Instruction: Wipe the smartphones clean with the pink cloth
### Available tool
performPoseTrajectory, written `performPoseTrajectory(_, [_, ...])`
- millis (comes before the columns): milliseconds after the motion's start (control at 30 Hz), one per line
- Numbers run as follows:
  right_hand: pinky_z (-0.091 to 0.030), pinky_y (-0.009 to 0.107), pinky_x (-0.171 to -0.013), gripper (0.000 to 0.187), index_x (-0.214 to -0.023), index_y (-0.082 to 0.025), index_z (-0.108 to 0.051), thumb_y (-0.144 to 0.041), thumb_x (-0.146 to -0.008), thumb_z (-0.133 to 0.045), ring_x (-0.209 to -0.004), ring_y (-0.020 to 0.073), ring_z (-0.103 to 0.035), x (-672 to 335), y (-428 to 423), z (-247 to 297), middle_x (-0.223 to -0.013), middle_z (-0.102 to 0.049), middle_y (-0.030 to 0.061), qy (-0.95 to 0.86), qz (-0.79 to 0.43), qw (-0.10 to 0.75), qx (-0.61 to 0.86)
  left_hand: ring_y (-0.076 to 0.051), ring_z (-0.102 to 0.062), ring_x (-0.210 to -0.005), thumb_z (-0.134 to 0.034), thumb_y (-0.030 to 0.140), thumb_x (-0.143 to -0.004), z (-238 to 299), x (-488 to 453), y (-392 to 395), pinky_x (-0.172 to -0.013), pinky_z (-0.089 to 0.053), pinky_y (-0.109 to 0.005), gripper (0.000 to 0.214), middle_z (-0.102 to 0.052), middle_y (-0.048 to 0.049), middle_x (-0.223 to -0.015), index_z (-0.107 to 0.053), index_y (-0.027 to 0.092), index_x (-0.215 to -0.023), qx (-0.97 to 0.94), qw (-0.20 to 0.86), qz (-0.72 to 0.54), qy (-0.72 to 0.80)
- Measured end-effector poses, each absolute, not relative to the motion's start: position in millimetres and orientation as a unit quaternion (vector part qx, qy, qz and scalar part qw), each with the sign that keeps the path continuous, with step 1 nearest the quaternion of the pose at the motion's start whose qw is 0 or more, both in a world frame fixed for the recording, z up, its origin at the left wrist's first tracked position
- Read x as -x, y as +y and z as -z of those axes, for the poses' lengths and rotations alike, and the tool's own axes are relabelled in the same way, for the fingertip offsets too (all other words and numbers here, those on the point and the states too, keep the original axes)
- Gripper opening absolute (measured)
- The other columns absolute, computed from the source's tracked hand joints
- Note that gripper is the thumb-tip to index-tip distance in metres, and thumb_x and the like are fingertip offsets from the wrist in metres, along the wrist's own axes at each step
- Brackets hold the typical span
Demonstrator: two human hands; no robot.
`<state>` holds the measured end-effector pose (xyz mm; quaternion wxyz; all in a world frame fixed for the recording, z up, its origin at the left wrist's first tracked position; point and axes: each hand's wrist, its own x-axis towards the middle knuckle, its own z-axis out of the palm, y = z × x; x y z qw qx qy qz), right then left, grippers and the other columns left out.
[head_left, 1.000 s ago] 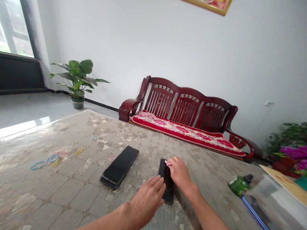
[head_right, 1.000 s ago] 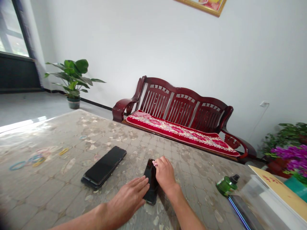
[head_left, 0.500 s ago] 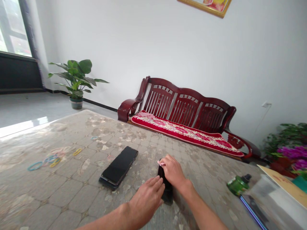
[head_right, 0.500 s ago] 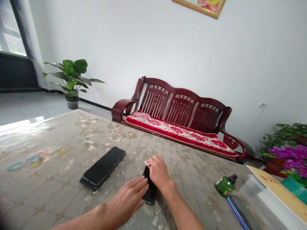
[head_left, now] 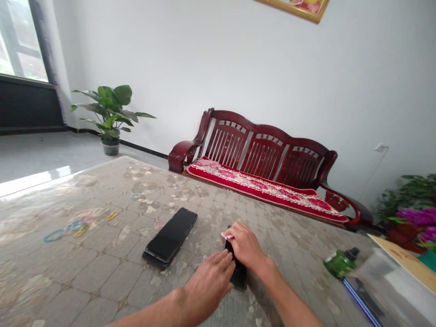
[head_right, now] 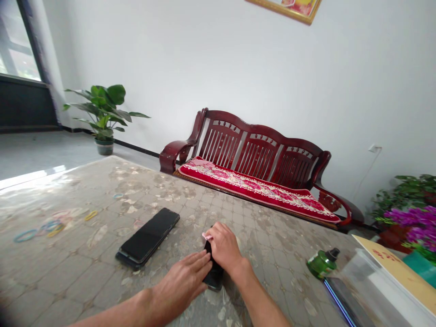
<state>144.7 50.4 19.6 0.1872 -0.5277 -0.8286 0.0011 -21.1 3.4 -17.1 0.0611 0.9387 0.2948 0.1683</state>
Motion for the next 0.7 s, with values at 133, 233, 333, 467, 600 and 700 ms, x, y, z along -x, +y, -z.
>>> performPoseTrajectory(133, [-0.042,0.026,-0.08,0.023,-0.089,-0.023,-0.067,-0.016,-0.098,-0.047,-0.089,0.016,-0.058,-155.5,31.0,-20.7,-0.09,-0.064,0.0019,-0.859,-0.028,0.181,0.478,-0.029,-0.052,-0.129,-0.061,0.03,-0.094,15.1,20.8,2.9,-0.114,-0.036,-0.041,0.038,-0.062,-0.0146,-0.132,-0.058,0.011,-0.127,-0.939,0.058,-0.176,0.29])
performPoseTrajectory(233, [-0.041,0.026,-0.079,0.025,-0.086,-0.023,-0.066,-0.015,-0.097,-0.046,-0.086,0.0167,-0.058,-165.1,41.6,-18.9,-0.088,-0.064,0.0023,-0.839,-0.008,0.185,0.511,-0.029,-0.053,-0.129,-0.059,0.029,-0.095,14.2,22.1,2.4,-0.113,-0.038,-0.04,0.036,-0.061,-0.015,-0.134,-0.059,0.012,-0.127,-0.938,0.062,-0.166,0.297])
performPoseTrajectory(333, [-0.041,0.027,-0.078,0.025,-0.083,-0.022,-0.066,-0.014,-0.097,-0.046,-0.085,0.0175,-0.058,-172.5,57.6,-14.7,-0.087,-0.064,0.0031,-0.802,0.016,0.198,0.563,-0.03,-0.05,-0.132,-0.056,0.029,-0.097,13.3,23.3,2.2,-0.113,-0.038,-0.042,0.038,-0.057,-0.0165,-0.139,-0.057,0.011,-0.131,-0.941,0.059,-0.153,0.297])
performPoseTrajectory(467, [-0.041,0.027,-0.078,0.024,-0.082,-0.023,-0.065,-0.017,-0.097,-0.047,-0.086,0.0183,-0.059,-175.6,48.9,-10.3,-0.086,-0.064,0.0034,-0.787,0.015,0.224,0.575,-0.031,-0.049,-0.133,-0.056,0.029,-0.097,11.8,23.4,1.9,-0.113,-0.039,-0.042,0.04,-0.057,-0.0166,-0.14,-0.057,0.01,-0.132,-0.94,0.059,-0.144,0.303])
performPoseTrajectory(600, [-0.041,0.027,-0.078,0.023,-0.084,-0.023,-0.064,-0.022,-0.099,-0.046,-0.087,0.0179,-0.059,-177.2,23.8,-10.8,-0.086,-0.063,0.003,-0.818,-0.005,0.226,0.529,-0.03,-0.05,-0.132,-0.058,0.03,-0.096,12.3,23.1,1.7,-0.113,-0.039,-0.041,0.039,-0.058,-0.0154,-0.139,-0.058,0.012,-0.131,-0.938,0.065,-0.15,0.306])
performPoseTrajectory(700, [-0.041,0.028,-0.078,0.024,-0.085,-0.023,-0.065,-0.023,-0.099,-0.046,-0.086,0.0178,-0.059,-180.8,27.5,-11.9,-0.086,-0.063,0.0028,-0.818,-0.003,0.219,0.532,-0.03,-0.05,-0.132,-0.058,0.029,-0.096,13.2,22.9,2.2,-0.113,-0.039,-0.041,0.039,-0.058,-0.0152,-0.139,-0.058,0.013,-0.13,-0.938,0.067,-0.153,0.305])
